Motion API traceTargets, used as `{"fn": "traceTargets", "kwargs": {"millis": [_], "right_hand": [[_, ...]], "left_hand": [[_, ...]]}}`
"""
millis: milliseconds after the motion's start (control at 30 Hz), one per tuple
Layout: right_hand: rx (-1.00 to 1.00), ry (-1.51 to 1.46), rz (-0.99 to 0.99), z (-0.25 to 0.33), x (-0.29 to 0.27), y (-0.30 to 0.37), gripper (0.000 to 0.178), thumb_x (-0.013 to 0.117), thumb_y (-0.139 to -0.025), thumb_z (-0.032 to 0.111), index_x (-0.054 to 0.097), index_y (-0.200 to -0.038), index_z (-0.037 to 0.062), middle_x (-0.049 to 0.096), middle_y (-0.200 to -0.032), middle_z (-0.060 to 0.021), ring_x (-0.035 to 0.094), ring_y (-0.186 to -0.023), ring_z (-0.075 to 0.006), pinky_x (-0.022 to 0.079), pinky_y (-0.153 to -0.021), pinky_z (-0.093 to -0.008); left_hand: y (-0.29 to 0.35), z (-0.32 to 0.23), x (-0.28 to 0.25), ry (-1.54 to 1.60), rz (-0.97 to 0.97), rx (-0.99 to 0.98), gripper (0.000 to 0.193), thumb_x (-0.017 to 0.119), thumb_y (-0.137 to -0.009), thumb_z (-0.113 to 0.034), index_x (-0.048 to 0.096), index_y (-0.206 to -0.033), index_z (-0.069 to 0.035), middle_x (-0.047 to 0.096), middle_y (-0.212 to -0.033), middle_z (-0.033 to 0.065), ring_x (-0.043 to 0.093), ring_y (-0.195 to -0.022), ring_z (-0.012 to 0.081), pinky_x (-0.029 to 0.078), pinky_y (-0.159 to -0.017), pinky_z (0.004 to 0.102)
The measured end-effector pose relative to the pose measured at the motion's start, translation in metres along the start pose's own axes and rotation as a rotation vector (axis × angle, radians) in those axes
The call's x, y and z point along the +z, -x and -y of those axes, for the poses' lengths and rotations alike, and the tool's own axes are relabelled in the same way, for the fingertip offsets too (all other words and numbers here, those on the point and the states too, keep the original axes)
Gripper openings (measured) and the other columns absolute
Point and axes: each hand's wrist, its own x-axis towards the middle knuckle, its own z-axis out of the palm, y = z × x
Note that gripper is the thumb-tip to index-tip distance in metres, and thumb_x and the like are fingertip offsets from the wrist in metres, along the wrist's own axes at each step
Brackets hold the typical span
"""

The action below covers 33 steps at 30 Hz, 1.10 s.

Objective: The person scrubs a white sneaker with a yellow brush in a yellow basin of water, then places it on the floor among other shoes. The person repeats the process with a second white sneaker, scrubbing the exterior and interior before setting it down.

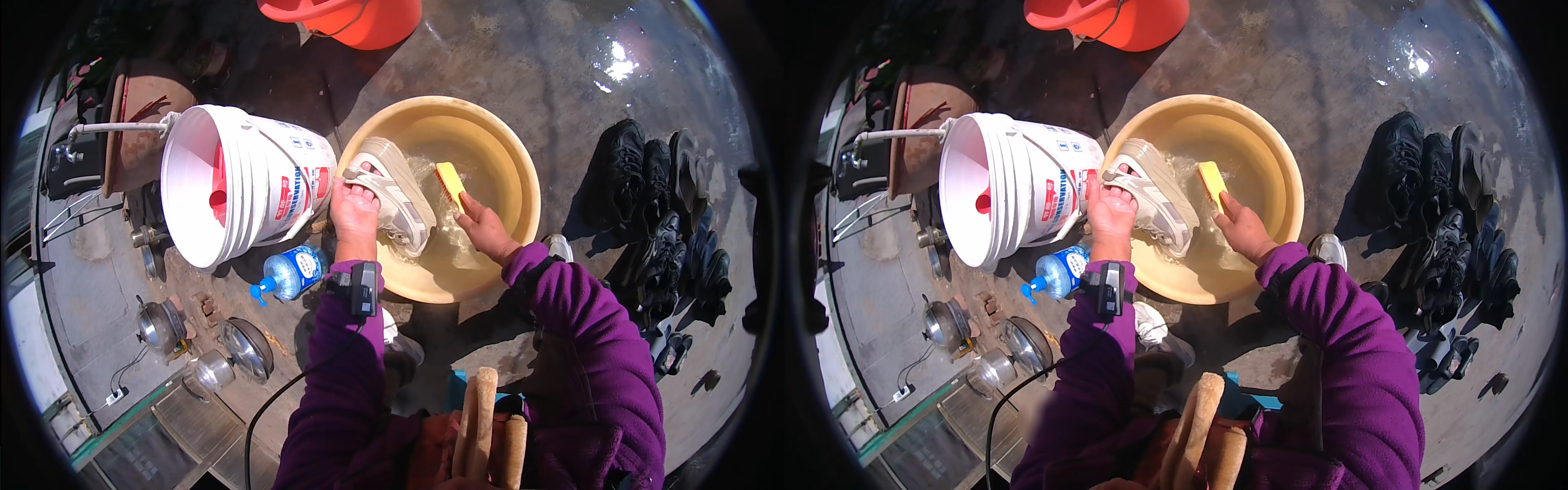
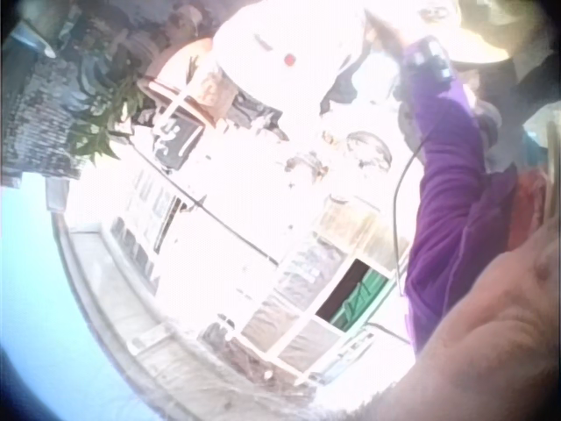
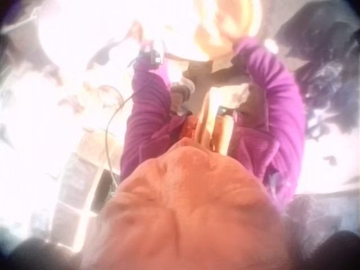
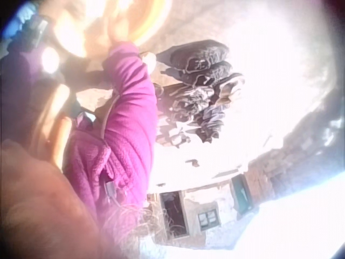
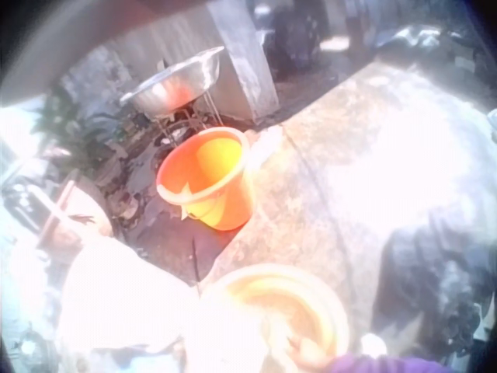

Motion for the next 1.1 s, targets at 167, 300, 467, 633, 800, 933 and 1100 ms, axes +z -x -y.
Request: {"fn": "traceTargets", "kwargs": {"millis": [167,300,467,633,800,933,1100], "right_hand": [[-0.412,0.151,-0.068,0.061,0.029,-0.013,0.057,0.056,-0.095,0.027,0.038,-0.146,0.0101,0.063,-0.106,-0.029,0.065,-0.096,-0.0389,0.051,-0.084,-0.0396],[-0.404,0.472,0.092,0.066,0.048,-0.003,0.059,0.055,-0.093,0.029,0.037,-0.147,0.0179,0.061,-0.082,-0.0217,0.062,-0.073,-0.0394,0.049,-0.068,-0.0472],[-0.321,0.586,0.124,0.006,0.013,0.046,0.057,0.056,-0.092,0.029,0.038,-0.146,0.0227,0.061,-0.082,-0.0207,0.062,-0.071,-0.0386,0.051,-0.067,-0.047],[-0.058,0.555,0.03,-0.017,-0.011,0.031,0.057,0.055,-0.092,0.028,0.039,-0.145,0.0172,0.064,-0.086,-0.0217,0.064,-0.08,-0.0397,0.05,-0.073,-0.0474],[0.154,0.292,-0.016,-0.02,-0.012,-0.004,0.056,0.054,-0.093,0.028,0.039,-0.144,0.0071,0.065,-0.101,-0.0262,0.065,-0.092,-0.0391,0.05,-0.082,-0.0439],[-0.157,-0.031,-0.104,0.004,0.002,-0.015,0.056,0.054,-0.093,0.029,0.041,-0.143,0.0063,0.065,-0.102,-0.0276,0.064,-0.092,-0.0401,0.05,-0.082,-0.0435],[-0.338,0.232,-0.06,0.046,0.047,-0.005,0.063,0.054,-0.093,0.029,0.03,-0.148,0.0109,0.064,-0.081,-0.0261,0.063,-0.076,-0.0425,0.05,-0.072,-0.0492]], "left_hand": [[0.001,0.002,0.002,-0.057,0.055,-0.029,0.082,0.055,-0.087,-0.062,0.036,-0.139,-0.001,0.044,-0.142,0.016,0.043,-0.128,0.0327,0.032,-0.108,0.0484],[0.001,0.001,0.005,-0.058,0.059,-0.012,0.095,0.057,-0.083,-0.067,0.028,-0.144,-0.001,0.029,-0.151,0.0168,0.036,-0.134,0.0352,0.03,-0.109,0.0498],[-0.001,-0.003,-0.001,-0.027,0.224,-0.055,0.101,0.054,-0.083,-0.069,0.022,-0.148,0.002,0.027,-0.154,0.0187,0.03,-0.139,0.0396,0.019,-0.114,0.0538],[0.0,0.0,-0.006,-0.034,0.191,-0.004,0.096,0.052,-0.084,-0.07,0.031,-0.144,0.001,0.036,-0.149,0.0172,0.038,-0.133,0.0371,0.024,-0.113,0.0478],[0.0,-0.002,-0.005,-0.061,0.174,-0.007,0.095,0.051,-0.084,-0.072,0.035,-0.142,0.0,0.043,-0.144,0.0162,0.042,-0.13,0.0342,0.026,-0.112,0.0456],[0.0,0.0,-0.003,-0.066,0.153,-0.022,0.093,0.051,-0.084,-0.072,0.035,-0.142,-0.001,0.043,-0.144,0.017,0.043,-0.129,0.0335,0.027,-0.11,0.0451],[0.0,0.005,0.002,-0.092,0.164,-0.048,0.095,0.051,-0.084,-0.071,0.031,-0.144,-0.001,0.039,-0.147,0.0181,0.038,-0.134,0.0336,0.025,-0.112,0.046]]}}
